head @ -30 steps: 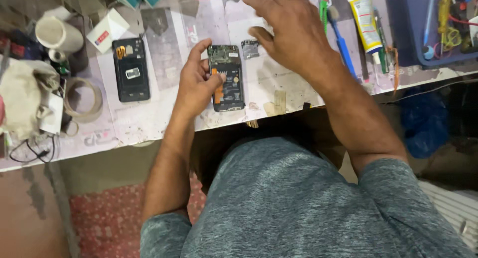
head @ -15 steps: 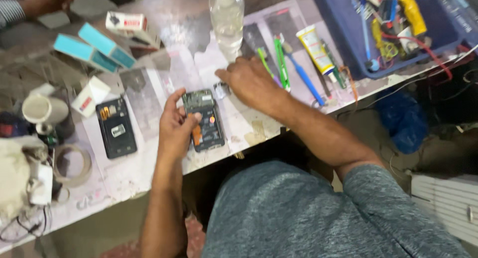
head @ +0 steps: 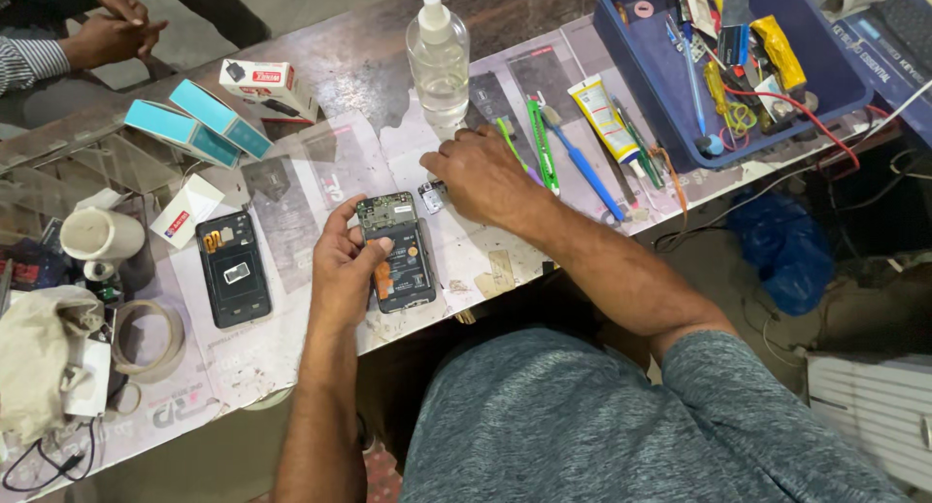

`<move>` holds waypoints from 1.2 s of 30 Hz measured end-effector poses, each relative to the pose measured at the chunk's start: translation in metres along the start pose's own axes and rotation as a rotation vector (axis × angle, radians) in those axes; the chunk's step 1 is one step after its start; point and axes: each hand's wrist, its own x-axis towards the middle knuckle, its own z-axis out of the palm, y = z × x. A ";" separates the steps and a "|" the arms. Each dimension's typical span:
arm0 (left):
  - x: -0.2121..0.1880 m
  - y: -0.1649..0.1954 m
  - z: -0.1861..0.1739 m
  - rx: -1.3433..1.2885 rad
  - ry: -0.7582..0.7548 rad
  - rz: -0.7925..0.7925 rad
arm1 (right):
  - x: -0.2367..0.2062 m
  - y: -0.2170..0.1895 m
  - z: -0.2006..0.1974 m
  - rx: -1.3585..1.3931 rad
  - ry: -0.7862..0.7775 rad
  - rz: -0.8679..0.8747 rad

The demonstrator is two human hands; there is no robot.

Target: The person uses a green-handled screwdriver to remove screws from a disassembled smartphone on a cluttered workbench. They then use their fingers to detach a small internal component and place it on the table. The person continues to manipulate the phone's internal parts and briefly opens a drawer to retrieve a black case.

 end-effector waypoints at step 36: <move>0.022 0.015 -0.002 0.127 -0.038 -0.282 | 0.005 -0.001 -0.010 0.838 0.011 0.000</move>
